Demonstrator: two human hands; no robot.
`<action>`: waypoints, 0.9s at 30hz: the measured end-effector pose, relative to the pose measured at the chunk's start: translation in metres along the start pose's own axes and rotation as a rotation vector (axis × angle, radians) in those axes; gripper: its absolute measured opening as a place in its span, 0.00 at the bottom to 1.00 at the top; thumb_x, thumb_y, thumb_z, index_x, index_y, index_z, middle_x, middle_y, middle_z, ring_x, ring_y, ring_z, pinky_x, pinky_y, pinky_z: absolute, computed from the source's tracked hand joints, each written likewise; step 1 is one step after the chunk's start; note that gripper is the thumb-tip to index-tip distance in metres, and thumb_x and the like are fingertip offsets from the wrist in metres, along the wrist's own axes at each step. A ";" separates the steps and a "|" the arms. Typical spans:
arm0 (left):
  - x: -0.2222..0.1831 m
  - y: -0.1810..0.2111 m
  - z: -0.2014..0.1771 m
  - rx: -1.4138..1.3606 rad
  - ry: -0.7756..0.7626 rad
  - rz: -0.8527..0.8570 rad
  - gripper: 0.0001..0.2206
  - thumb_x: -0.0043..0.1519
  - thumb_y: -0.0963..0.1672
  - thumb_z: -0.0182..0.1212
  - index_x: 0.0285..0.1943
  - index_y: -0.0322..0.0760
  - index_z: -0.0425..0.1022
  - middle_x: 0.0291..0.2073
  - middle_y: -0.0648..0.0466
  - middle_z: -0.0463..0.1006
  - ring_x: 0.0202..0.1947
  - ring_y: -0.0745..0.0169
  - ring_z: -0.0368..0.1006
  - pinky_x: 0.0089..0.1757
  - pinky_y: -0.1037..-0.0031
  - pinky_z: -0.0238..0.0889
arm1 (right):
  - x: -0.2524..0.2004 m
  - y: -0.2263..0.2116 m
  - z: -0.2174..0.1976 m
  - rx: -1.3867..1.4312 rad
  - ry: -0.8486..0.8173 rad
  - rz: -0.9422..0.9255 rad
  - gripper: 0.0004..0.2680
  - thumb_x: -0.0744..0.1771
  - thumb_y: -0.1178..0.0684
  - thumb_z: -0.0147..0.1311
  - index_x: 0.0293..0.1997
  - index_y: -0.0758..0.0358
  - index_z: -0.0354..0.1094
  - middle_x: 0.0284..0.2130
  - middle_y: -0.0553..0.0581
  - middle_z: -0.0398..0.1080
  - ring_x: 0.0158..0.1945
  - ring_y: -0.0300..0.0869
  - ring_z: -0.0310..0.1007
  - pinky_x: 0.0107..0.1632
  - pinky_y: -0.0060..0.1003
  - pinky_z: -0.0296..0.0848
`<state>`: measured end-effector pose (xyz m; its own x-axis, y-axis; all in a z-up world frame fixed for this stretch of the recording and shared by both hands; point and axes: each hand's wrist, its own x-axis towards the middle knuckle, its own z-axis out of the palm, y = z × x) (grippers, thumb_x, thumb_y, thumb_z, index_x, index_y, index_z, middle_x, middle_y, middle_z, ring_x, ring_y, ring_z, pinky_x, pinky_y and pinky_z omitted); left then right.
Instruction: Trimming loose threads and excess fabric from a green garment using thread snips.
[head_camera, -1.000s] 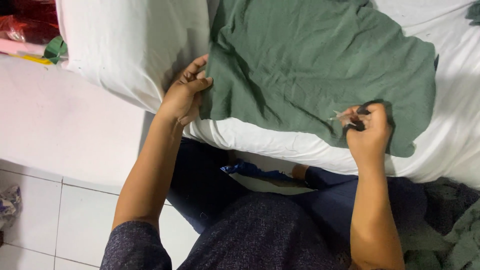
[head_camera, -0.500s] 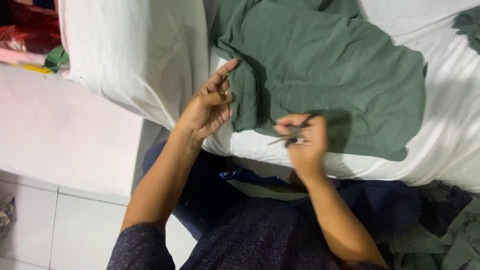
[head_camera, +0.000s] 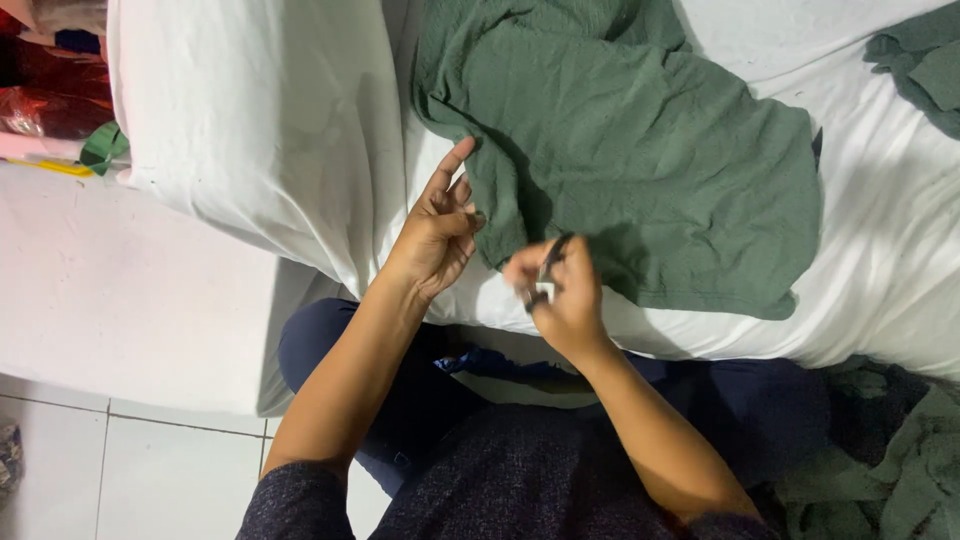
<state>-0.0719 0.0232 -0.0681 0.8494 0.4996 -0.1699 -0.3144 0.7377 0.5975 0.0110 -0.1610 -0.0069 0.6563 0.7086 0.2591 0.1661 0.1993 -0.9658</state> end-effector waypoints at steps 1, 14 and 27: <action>0.001 -0.001 -0.003 0.000 0.002 0.002 0.41 0.54 0.27 0.44 0.80 0.41 0.49 0.64 0.52 0.67 0.49 0.59 0.78 0.39 0.81 0.79 | -0.008 -0.009 -0.010 0.001 -0.002 0.000 0.10 0.65 0.60 0.64 0.41 0.62 0.62 0.31 0.57 0.78 0.35 0.39 0.78 0.39 0.33 0.77; -0.004 0.002 -0.002 0.044 0.038 0.023 0.39 0.54 0.28 0.43 0.79 0.40 0.52 0.64 0.51 0.66 0.59 0.51 0.75 0.50 0.70 0.75 | 0.002 -0.028 -0.040 -0.250 0.134 -0.118 0.12 0.63 0.66 0.67 0.40 0.64 0.62 0.34 0.57 0.78 0.39 0.43 0.79 0.46 0.33 0.73; -0.017 -0.018 0.019 0.032 0.069 0.055 0.42 0.53 0.27 0.43 0.80 0.41 0.51 0.63 0.52 0.65 0.59 0.54 0.75 0.38 0.84 0.71 | 0.021 0.000 0.007 -0.283 0.071 -0.281 0.06 0.65 0.64 0.62 0.39 0.61 0.69 0.28 0.51 0.75 0.32 0.42 0.77 0.39 0.31 0.73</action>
<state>-0.0729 -0.0071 -0.0613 0.7999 0.5696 -0.1891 -0.3449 0.6941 0.6319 0.0199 -0.1410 -0.0017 0.6040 0.6029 0.5212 0.5355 0.1773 -0.8257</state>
